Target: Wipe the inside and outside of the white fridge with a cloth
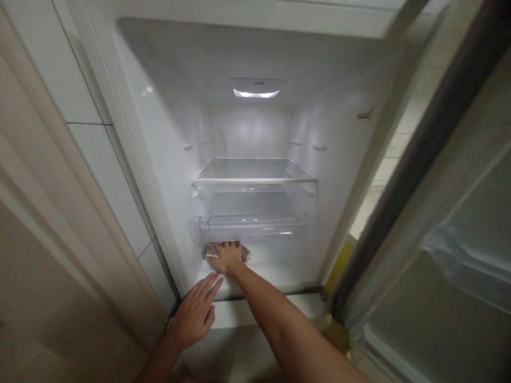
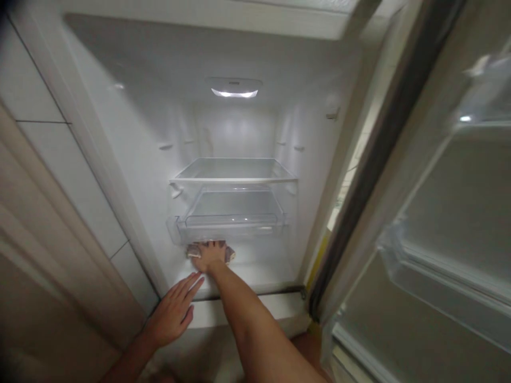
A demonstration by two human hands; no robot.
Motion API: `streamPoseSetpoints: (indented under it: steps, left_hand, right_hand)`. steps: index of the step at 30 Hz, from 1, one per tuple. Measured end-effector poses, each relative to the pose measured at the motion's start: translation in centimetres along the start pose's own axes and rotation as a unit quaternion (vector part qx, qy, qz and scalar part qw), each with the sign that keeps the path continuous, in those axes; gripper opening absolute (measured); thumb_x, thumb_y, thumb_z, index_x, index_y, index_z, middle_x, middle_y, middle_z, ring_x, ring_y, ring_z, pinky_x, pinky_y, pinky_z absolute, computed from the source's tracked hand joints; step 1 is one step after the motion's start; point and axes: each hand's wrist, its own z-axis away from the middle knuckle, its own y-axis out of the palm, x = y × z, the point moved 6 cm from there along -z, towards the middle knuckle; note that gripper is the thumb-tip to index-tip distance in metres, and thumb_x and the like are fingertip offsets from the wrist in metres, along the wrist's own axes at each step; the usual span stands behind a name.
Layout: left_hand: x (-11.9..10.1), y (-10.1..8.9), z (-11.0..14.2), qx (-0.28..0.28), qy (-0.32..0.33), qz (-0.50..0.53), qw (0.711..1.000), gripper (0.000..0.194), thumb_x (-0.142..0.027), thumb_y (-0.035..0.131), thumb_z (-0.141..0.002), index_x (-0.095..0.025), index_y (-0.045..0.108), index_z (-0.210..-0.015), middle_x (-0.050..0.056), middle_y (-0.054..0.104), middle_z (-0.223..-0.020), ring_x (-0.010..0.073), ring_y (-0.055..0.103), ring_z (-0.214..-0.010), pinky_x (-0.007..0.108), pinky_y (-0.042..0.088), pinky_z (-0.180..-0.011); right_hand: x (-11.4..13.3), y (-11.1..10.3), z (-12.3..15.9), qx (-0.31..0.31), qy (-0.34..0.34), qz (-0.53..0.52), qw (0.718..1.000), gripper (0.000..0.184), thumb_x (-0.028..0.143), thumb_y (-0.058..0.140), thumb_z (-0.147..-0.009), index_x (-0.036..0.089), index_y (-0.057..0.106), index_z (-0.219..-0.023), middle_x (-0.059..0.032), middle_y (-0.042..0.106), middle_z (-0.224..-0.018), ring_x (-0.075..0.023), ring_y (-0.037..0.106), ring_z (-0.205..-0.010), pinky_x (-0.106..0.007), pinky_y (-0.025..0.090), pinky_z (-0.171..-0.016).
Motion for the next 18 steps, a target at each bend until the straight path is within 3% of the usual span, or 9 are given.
streamPoseSetpoints:
  steps: [2, 5, 10, 14, 18]
  left_hand:
    - [0.0, 0.2, 0.2, -0.022, 0.01, -0.006, 1.0, 0.088, -0.016, 0.054, -0.091, -0.018, 0.023, -0.174, 0.013, 0.058, -0.161, 0.0281, 0.052, -0.149, 0.043, 0.039, -0.125]
    - [0.1, 0.3, 0.3, -0.031, 0.023, -0.009, 0.999, 0.087, -0.019, 0.054, -0.094, -0.019, 0.021, -0.174, 0.013, 0.057, -0.162, 0.0285, 0.053, -0.149, 0.043, 0.04, -0.124]
    - [-0.1, -0.5, -0.1, -0.038, 0.036, 0.003, 0.999, 0.085, -0.021, 0.053, -0.096, -0.021, 0.021, -0.175, 0.01, 0.052, -0.167, 0.0268, 0.051, -0.151, 0.041, 0.038, -0.124]
    - [-0.1, -0.5, -0.2, -0.04, 0.031, 0.008, 0.999, 0.085, -0.021, 0.053, -0.096, -0.021, 0.021, -0.175, 0.01, 0.052, -0.167, 0.0278, 0.052, -0.15, 0.042, 0.039, -0.123]
    - [0.1, 0.2, 0.0, -0.029, 0.023, 0.017, 0.999, 0.085, -0.021, 0.053, -0.096, -0.021, 0.022, -0.174, 0.01, 0.05, -0.169, 0.0277, 0.05, -0.152, 0.042, 0.038, -0.125]
  right_hand:
    - [0.1, 0.4, 2.6, 0.011, -0.01, 0.002, 1.0, 0.054, 0.061, 0.056, -0.103, 0.037, 0.061, -0.151, -0.0113, 0.054, -0.152, -0.0375, 0.045, -0.145, -0.071, 0.037, -0.117]
    - [-1.6, -0.1, 5.7, 0.01, 0.007, 0.007, 1.0, 0.056, 0.063, 0.056, -0.099, 0.039, 0.062, -0.149, -0.0115, 0.055, -0.15, -0.0378, 0.047, -0.142, -0.071, 0.036, -0.116]
    - [-8.9, -3.1, 9.2, -0.025, 0.112, 0.022, 0.993, 0.058, 0.061, 0.057, -0.098, 0.036, 0.062, -0.15, -0.0155, 0.05, -0.156, -0.0412, 0.045, -0.143, -0.072, 0.032, -0.116]
    - [-14.4, -4.9, 10.5, -0.07, 0.192, 0.039, 0.978, 0.059, 0.061, 0.055, -0.101, 0.034, 0.059, -0.154, -0.0162, 0.049, -0.157, -0.04, 0.044, -0.144, -0.069, 0.028, -0.12]
    - [-17.6, -5.5, 9.4, -0.091, 0.252, 0.057, 0.962, 0.052, 0.051, 0.055, -0.106, 0.028, 0.06, -0.152, -0.0187, 0.051, -0.155, -0.039, 0.043, -0.145, -0.064, 0.035, -0.117]
